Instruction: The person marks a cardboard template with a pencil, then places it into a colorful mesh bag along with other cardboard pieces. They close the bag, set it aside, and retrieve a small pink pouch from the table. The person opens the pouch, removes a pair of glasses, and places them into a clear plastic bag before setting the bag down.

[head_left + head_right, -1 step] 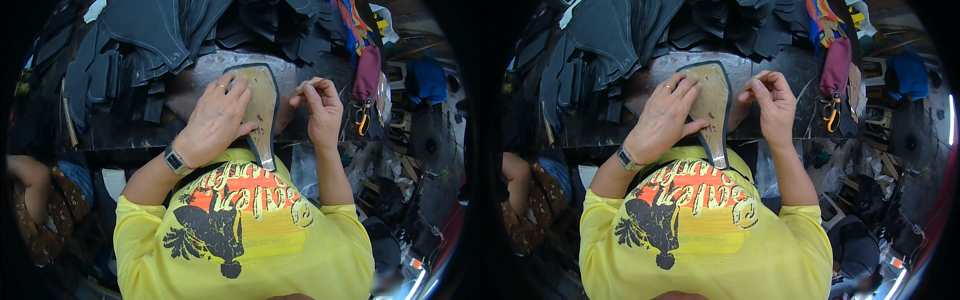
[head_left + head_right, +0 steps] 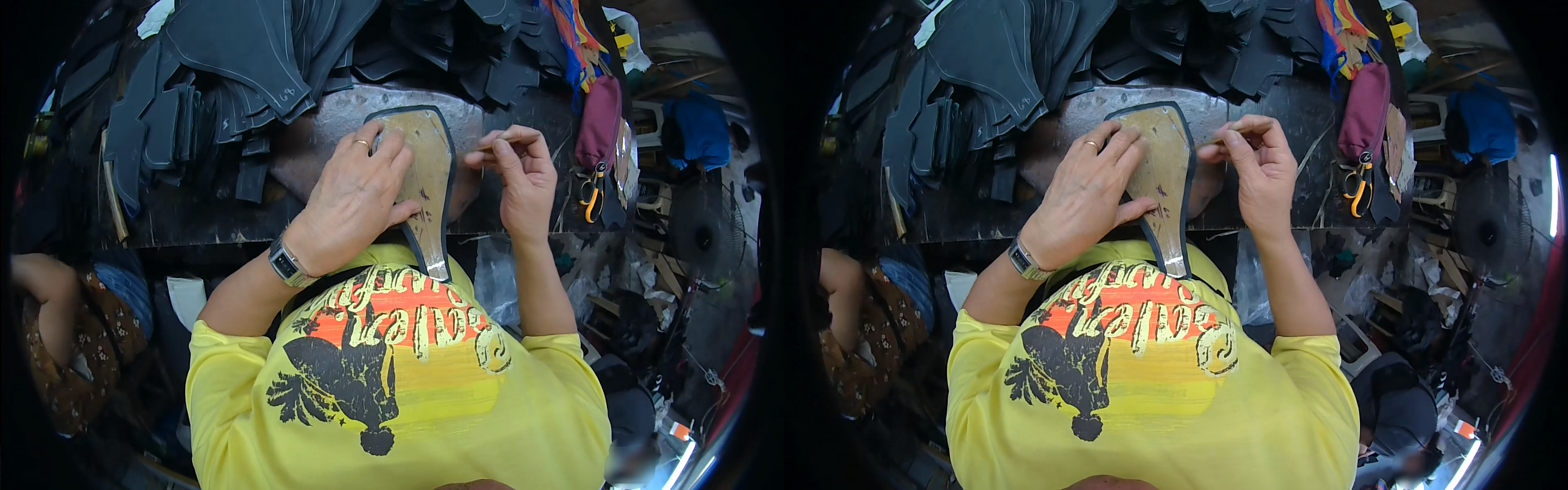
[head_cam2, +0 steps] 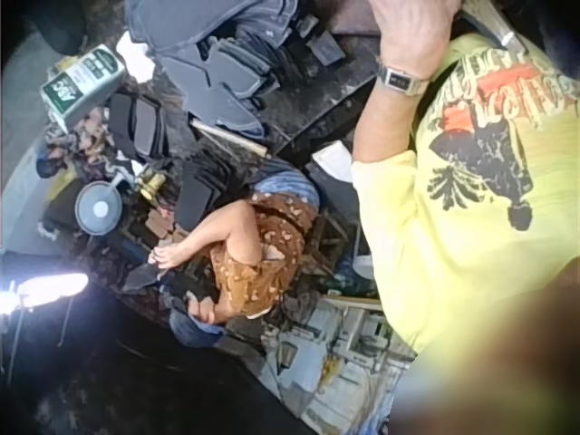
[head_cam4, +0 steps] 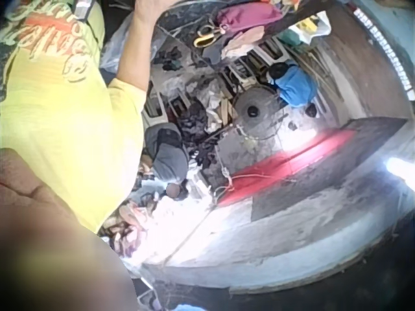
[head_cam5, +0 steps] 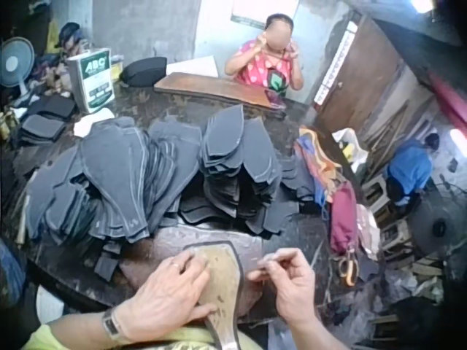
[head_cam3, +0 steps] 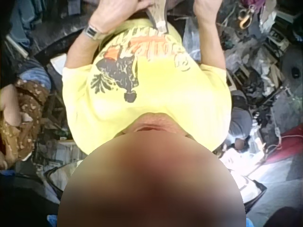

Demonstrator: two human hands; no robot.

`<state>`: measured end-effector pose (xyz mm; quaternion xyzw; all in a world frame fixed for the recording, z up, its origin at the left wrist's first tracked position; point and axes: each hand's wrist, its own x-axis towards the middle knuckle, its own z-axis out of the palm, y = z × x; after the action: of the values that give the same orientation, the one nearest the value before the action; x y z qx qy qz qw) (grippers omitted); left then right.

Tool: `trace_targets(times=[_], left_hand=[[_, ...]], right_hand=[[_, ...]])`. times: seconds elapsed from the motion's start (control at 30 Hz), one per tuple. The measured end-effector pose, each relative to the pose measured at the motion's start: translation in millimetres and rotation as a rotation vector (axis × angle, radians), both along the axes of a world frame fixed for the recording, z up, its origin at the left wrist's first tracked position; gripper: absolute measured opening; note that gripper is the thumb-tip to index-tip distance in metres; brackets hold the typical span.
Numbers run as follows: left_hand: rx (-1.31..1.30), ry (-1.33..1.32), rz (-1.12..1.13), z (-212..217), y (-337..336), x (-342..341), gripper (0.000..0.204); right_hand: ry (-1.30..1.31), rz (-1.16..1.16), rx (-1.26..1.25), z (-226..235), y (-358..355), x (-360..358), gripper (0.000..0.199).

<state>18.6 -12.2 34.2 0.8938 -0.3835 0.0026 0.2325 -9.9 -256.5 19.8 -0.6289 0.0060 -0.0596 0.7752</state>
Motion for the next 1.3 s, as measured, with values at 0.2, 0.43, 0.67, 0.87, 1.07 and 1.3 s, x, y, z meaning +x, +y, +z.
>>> trace_targets(times=[0.2, 0.43, 0.67, 0.87, 1.07, 1.3], left_hand=[[0.042, -0.050, -0.024, 0.7, -1.8, -3.7, 0.056], [0.075, -0.067, -0.015, 1.2, -4.2, -1.9, 0.054], [0.054, -0.046, -0.024, 3.5, -4.4, -0.5, 0.053], [0.079, -0.037, -0.029, 5.2, -5.6, 0.0, 0.053], [0.043, -0.021, -0.038, 4.3, -5.9, 0.1, 0.051], [0.040, -0.051, -0.038, -1.2, -4.8, -1.7, 0.052]], right_hand=[[-0.048, -0.026, -0.088, -12.8, 16.0, 12.1, 0.011], [-0.052, -0.025, -0.241, -13.6, 10.9, 15.3, 0.012], [-0.050, -0.027, -0.488, -8.3, 10.9, 4.3, 0.011], [-0.435, 0.051, -1.101, -8.9, 19.3, 6.7, 0.016], [0.007, 0.013, -0.330, -7.4, 13.1, 21.4, 0.012], [-0.103, -0.092, -0.608, -28.1, 30.2, 21.0, 0.008]])
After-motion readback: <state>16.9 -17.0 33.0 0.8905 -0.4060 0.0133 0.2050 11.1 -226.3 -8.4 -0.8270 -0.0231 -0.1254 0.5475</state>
